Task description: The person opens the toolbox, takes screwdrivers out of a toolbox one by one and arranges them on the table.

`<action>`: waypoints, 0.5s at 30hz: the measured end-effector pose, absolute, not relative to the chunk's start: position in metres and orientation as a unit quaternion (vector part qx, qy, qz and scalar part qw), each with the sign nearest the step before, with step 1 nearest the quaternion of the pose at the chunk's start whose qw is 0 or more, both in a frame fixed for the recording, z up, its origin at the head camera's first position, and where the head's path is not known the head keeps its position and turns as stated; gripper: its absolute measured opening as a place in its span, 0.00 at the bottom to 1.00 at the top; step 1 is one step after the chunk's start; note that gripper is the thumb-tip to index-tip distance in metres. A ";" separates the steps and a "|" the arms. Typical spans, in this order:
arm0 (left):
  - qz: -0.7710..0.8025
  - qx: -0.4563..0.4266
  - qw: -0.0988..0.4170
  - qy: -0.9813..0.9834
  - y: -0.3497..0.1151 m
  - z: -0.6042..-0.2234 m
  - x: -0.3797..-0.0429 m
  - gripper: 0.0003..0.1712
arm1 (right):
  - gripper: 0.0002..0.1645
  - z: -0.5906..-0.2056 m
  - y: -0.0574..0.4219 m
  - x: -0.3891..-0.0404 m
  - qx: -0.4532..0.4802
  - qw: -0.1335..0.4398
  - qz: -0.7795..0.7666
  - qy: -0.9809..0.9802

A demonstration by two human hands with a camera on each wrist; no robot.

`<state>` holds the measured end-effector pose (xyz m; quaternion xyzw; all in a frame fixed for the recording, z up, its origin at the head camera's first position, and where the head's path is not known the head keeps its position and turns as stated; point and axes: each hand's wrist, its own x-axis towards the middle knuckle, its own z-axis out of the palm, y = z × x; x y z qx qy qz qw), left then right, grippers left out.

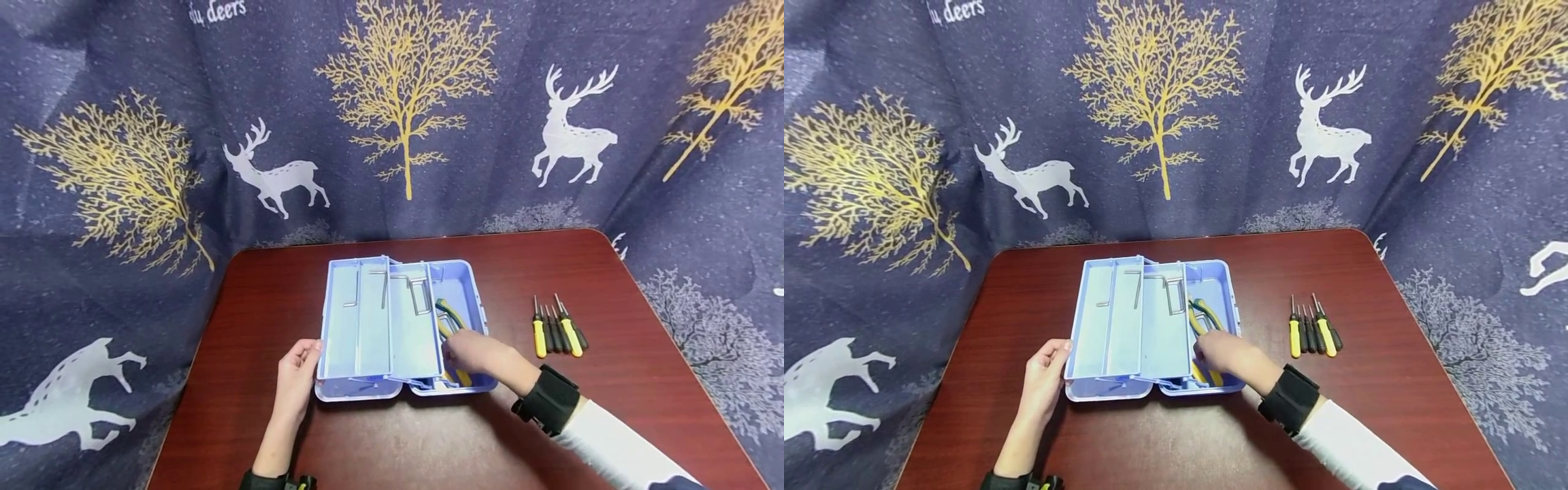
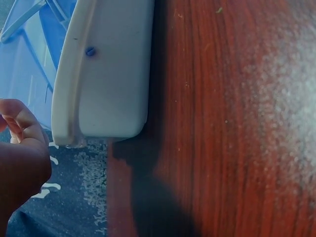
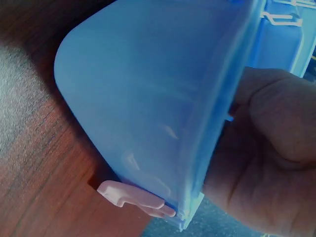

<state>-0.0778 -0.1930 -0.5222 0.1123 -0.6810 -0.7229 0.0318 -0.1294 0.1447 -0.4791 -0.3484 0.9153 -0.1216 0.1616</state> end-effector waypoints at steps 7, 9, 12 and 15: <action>-0.724 0.111 0.041 -0.680 -0.191 -0.521 -0.077 0.13 | 0.08 -0.477 0.153 -0.126 -0.317 0.097 -0.204 0.921; -0.725 0.110 0.043 -0.679 -0.191 -0.521 -0.077 0.12 | 0.07 -0.475 0.158 -0.124 -0.315 0.074 -0.225 0.919; -0.726 0.108 0.042 -0.678 -0.190 -0.520 -0.076 0.13 | 0.09 -0.469 0.166 -0.119 -0.300 0.067 -0.251 0.918; -0.727 0.107 0.043 -0.677 -0.190 -0.520 -0.077 0.13 | 0.11 -0.462 0.176 -0.116 -0.274 0.088 -0.277 0.917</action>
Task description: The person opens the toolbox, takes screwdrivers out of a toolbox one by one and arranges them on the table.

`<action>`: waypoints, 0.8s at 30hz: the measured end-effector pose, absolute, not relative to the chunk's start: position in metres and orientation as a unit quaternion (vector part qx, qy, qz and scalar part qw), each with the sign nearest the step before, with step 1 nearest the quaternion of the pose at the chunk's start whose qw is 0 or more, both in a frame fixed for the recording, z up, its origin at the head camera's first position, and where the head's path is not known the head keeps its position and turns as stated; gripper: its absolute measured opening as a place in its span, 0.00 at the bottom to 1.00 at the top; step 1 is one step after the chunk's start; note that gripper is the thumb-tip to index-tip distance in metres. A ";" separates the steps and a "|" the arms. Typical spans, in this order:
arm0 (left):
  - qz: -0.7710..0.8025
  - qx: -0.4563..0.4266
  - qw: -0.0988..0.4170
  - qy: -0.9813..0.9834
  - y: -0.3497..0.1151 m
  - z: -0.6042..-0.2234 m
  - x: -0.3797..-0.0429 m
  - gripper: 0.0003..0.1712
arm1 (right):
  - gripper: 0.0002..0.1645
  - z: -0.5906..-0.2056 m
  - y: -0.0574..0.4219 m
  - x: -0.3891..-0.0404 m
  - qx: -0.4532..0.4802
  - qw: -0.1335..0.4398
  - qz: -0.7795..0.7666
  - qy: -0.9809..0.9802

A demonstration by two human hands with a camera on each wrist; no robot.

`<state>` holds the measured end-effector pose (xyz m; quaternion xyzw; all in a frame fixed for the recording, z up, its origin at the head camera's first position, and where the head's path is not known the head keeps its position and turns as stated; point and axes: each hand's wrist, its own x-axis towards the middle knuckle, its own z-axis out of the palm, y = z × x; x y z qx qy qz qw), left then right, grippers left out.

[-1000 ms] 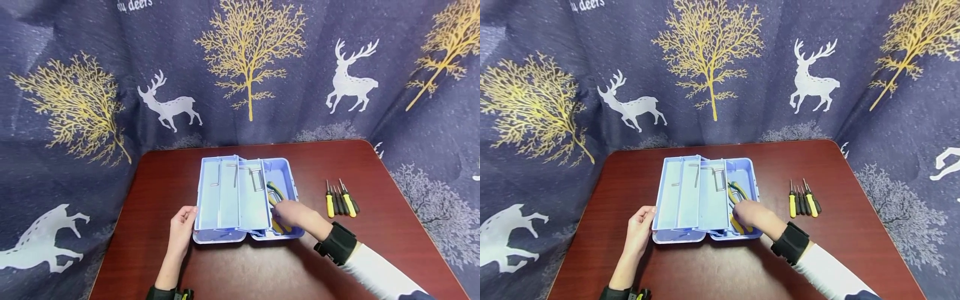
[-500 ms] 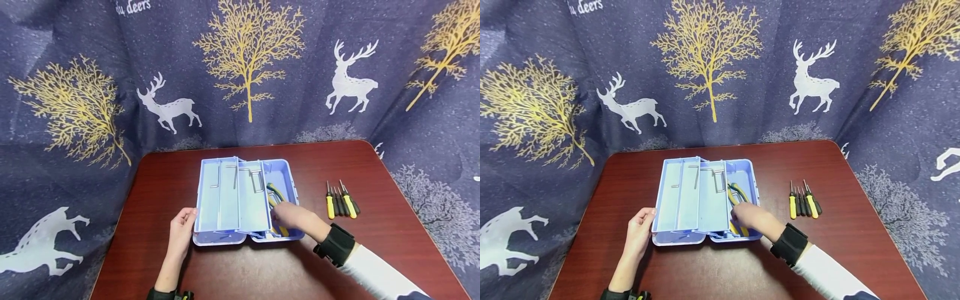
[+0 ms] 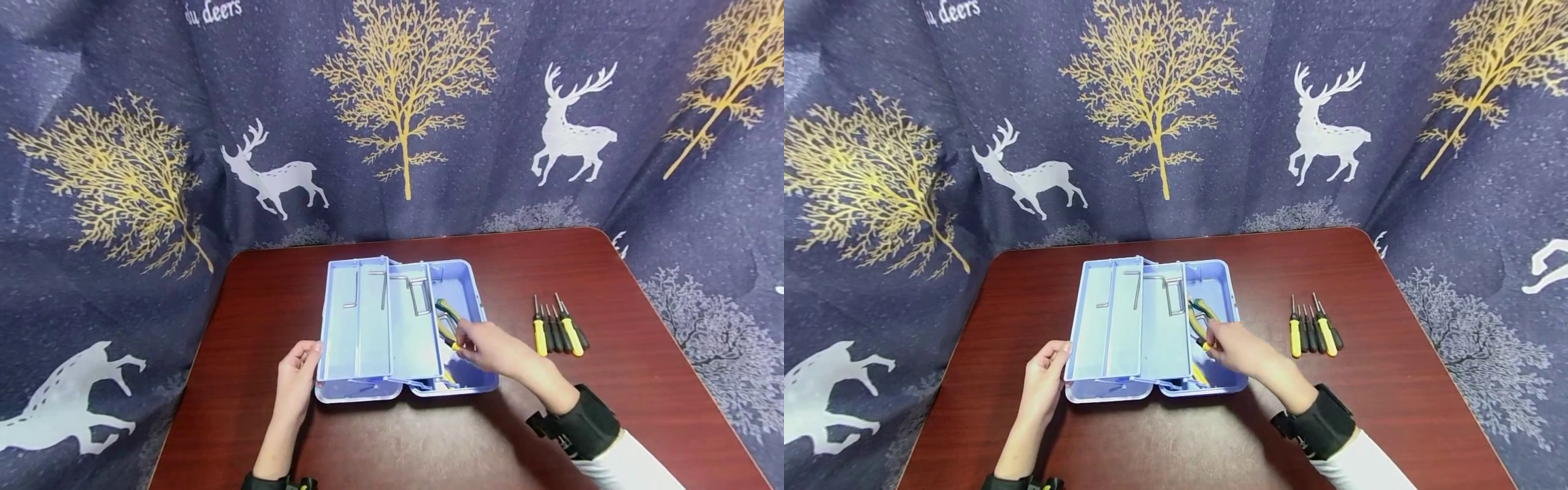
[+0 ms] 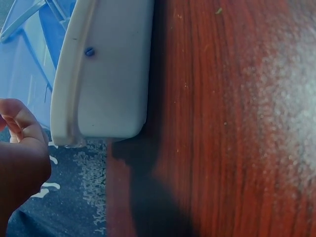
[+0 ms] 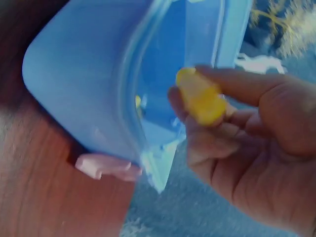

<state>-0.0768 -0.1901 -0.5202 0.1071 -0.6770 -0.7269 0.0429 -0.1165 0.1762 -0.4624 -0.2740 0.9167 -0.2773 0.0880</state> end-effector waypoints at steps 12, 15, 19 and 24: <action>-0.731 0.113 0.036 -0.672 -0.192 -0.519 -0.077 0.15 | 0.12 -0.464 0.250 -0.112 -0.119 0.021 -0.328 0.937; -0.731 0.117 0.034 -0.671 -0.192 -0.519 -0.076 0.15 | 0.14 -0.471 0.282 -0.112 -0.081 0.006 -0.313 0.946; -0.728 0.115 0.027 -0.675 -0.191 -0.518 -0.076 0.15 | 0.16 -0.482 0.326 -0.110 -0.012 0.011 -0.292 0.956; -0.727 0.114 0.029 -0.676 -0.190 -0.517 -0.077 0.15 | 0.21 -0.500 0.367 -0.111 0.058 0.020 -0.283 0.957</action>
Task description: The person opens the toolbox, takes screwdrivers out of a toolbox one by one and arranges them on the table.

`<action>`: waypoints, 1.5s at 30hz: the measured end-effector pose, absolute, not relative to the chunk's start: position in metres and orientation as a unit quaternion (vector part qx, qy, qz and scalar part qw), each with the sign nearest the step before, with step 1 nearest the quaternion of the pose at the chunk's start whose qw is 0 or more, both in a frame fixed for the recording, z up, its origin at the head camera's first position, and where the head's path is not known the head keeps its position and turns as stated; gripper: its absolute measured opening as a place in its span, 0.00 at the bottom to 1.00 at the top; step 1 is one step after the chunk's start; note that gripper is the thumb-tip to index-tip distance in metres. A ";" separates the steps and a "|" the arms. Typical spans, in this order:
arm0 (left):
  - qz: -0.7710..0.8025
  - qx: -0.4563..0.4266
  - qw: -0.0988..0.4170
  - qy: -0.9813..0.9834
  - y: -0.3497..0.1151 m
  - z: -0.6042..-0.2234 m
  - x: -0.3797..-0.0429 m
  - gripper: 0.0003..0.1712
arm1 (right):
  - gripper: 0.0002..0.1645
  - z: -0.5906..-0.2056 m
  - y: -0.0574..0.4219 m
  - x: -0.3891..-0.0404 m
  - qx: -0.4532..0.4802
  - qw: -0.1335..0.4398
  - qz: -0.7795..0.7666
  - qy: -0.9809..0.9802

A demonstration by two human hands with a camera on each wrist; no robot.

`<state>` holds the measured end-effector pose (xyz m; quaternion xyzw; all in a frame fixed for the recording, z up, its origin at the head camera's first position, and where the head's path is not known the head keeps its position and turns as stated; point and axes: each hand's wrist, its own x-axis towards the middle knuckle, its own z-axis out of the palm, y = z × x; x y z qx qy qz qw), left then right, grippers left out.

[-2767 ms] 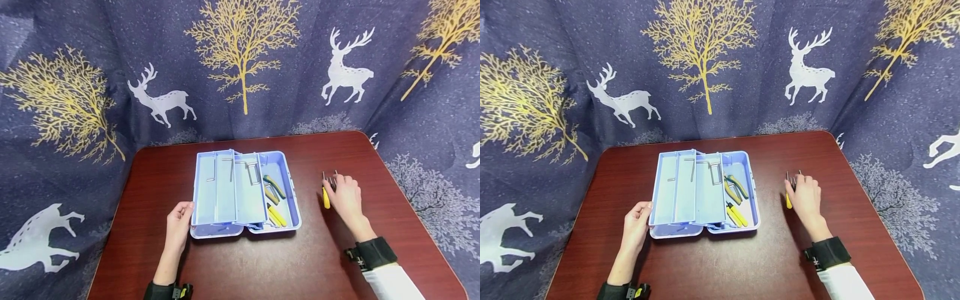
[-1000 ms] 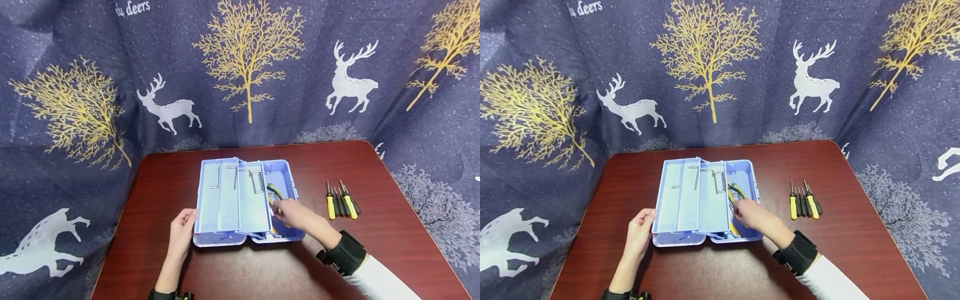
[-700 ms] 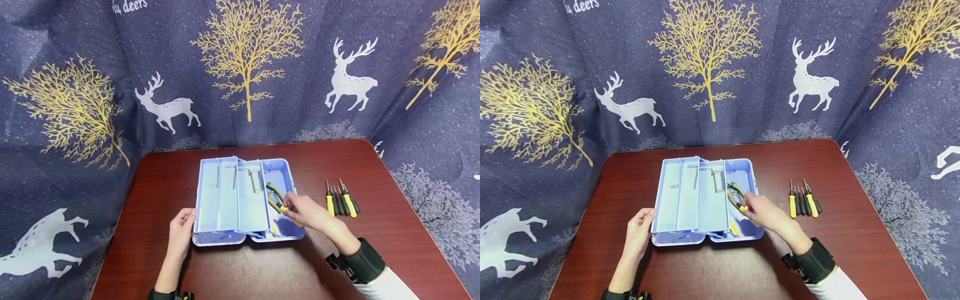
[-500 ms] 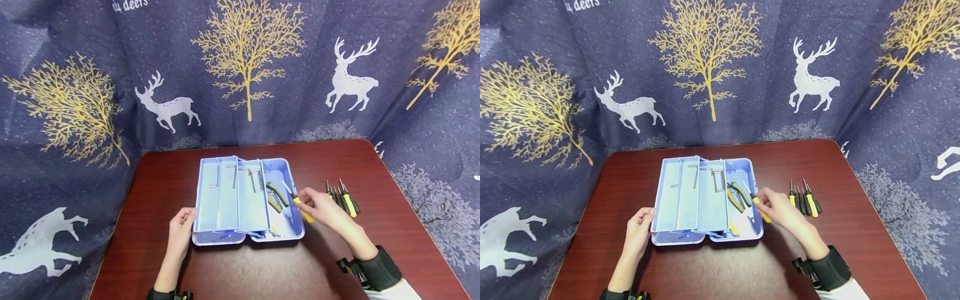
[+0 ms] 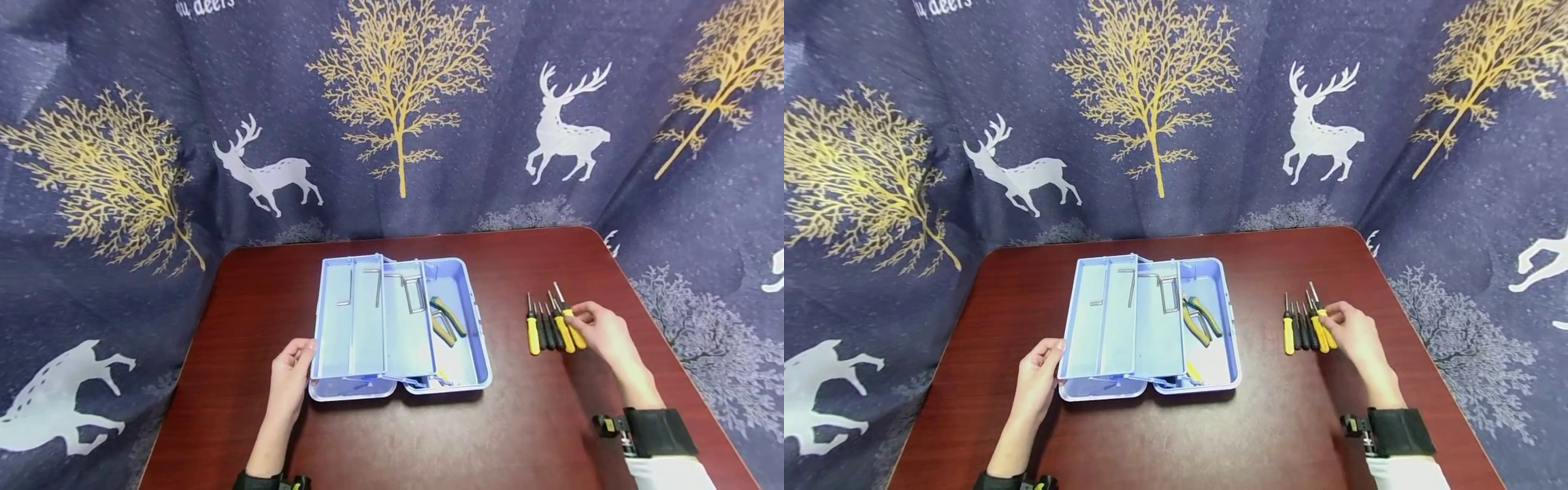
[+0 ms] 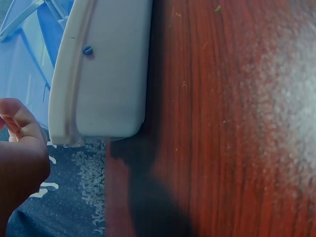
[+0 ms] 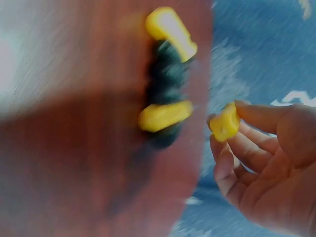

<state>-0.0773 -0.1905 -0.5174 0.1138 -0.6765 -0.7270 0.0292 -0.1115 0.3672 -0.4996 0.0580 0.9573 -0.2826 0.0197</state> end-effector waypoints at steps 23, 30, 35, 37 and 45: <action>-0.736 0.106 0.038 -0.668 -0.191 -0.521 -0.079 0.14 | 0.24 -0.537 0.394 -0.123 0.150 0.048 -0.296 0.942; -0.736 0.110 0.035 -0.667 -0.191 -0.522 -0.079 0.14 | 0.20 -0.539 0.391 -0.116 0.147 0.024 -0.302 0.942; -0.740 0.114 0.032 -0.662 -0.191 -0.521 -0.079 0.14 | 0.19 -0.538 0.390 -0.113 0.145 0.015 -0.298 0.943; -0.741 0.115 0.030 -0.661 -0.191 -0.520 -0.079 0.14 | 0.19 -0.538 0.390 -0.112 0.147 0.017 -0.300 0.943; -0.743 0.118 0.028 -0.659 -0.191 -0.520 -0.078 0.14 | 0.19 -0.538 0.390 -0.113 0.162 0.020 -0.302 0.939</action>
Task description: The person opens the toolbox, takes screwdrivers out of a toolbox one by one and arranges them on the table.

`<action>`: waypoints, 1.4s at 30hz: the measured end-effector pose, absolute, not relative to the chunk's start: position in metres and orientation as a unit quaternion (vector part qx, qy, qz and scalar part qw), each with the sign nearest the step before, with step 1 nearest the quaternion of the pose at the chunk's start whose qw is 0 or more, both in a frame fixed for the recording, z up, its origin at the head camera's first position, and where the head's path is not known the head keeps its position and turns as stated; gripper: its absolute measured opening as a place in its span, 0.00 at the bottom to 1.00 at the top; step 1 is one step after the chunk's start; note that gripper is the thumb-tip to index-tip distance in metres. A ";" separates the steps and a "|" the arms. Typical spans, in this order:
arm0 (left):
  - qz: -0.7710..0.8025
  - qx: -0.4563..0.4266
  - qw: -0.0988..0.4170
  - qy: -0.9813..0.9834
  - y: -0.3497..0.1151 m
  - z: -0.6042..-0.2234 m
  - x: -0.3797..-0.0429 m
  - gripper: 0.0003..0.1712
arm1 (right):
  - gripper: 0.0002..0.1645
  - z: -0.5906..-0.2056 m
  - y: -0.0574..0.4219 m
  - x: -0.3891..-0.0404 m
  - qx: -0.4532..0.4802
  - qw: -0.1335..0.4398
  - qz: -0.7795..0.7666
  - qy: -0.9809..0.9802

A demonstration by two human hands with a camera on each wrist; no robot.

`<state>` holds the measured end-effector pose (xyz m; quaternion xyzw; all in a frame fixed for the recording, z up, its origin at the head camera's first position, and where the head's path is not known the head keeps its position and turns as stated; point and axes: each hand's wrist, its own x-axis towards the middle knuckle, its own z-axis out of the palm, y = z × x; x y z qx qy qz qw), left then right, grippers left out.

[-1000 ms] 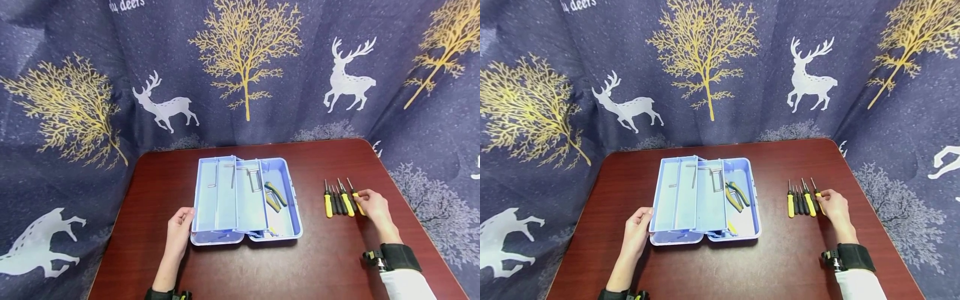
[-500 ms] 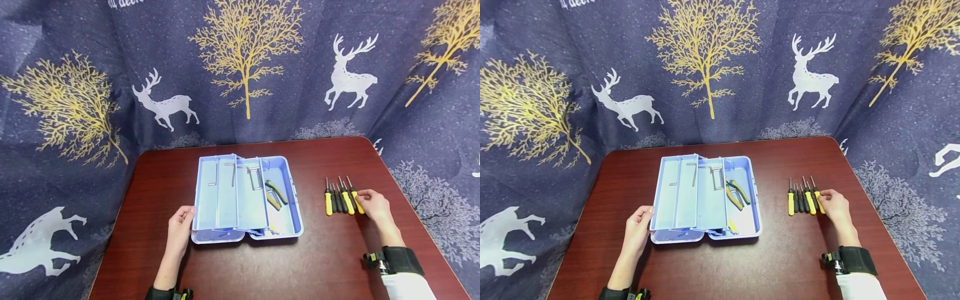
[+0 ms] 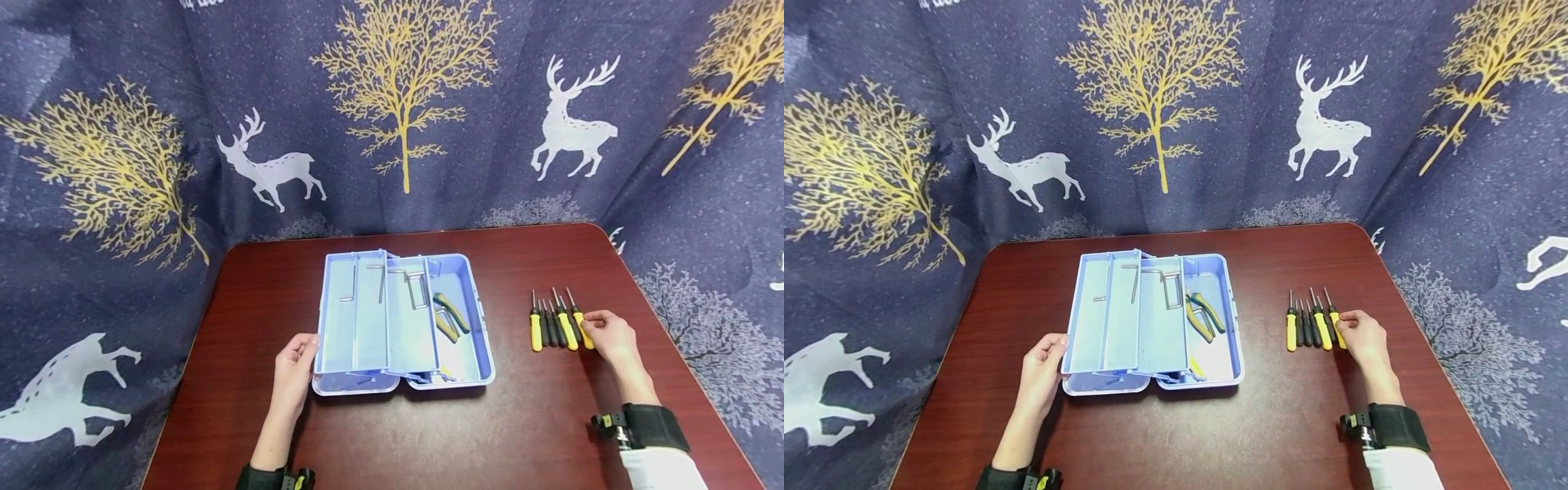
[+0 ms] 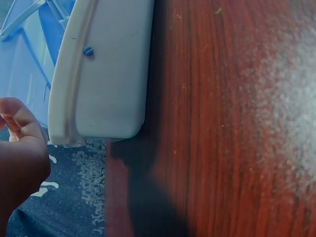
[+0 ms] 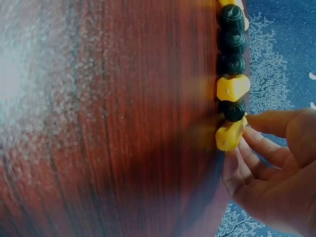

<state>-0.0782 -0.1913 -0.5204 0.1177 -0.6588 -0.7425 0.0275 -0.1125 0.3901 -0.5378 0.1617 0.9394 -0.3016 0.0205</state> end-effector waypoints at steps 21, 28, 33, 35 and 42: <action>-0.739 0.120 0.031 -0.663 -0.191 -0.522 -0.081 0.14 | 0.22 -0.534 0.388 -0.113 0.191 -0.016 -0.302 0.934; -0.746 0.114 0.037 -0.655 -0.193 -0.522 -0.086 0.12 | 0.14 -0.510 0.337 -0.128 0.115 -0.166 -0.336 0.920; -0.748 0.115 0.031 -0.653 -0.194 -0.524 -0.086 0.12 | 0.11 -0.486 0.284 -0.135 -0.061 -0.134 -0.399 0.905; -0.749 0.114 0.030 -0.652 -0.194 -0.524 -0.085 0.12 | 0.11 -0.480 0.262 -0.136 -0.133 -0.098 -0.393 0.905; -0.750 0.120 0.034 -0.650 -0.194 -0.522 -0.089 0.08 | 0.11 -0.475 0.194 -0.141 -0.370 0.075 -0.261 0.888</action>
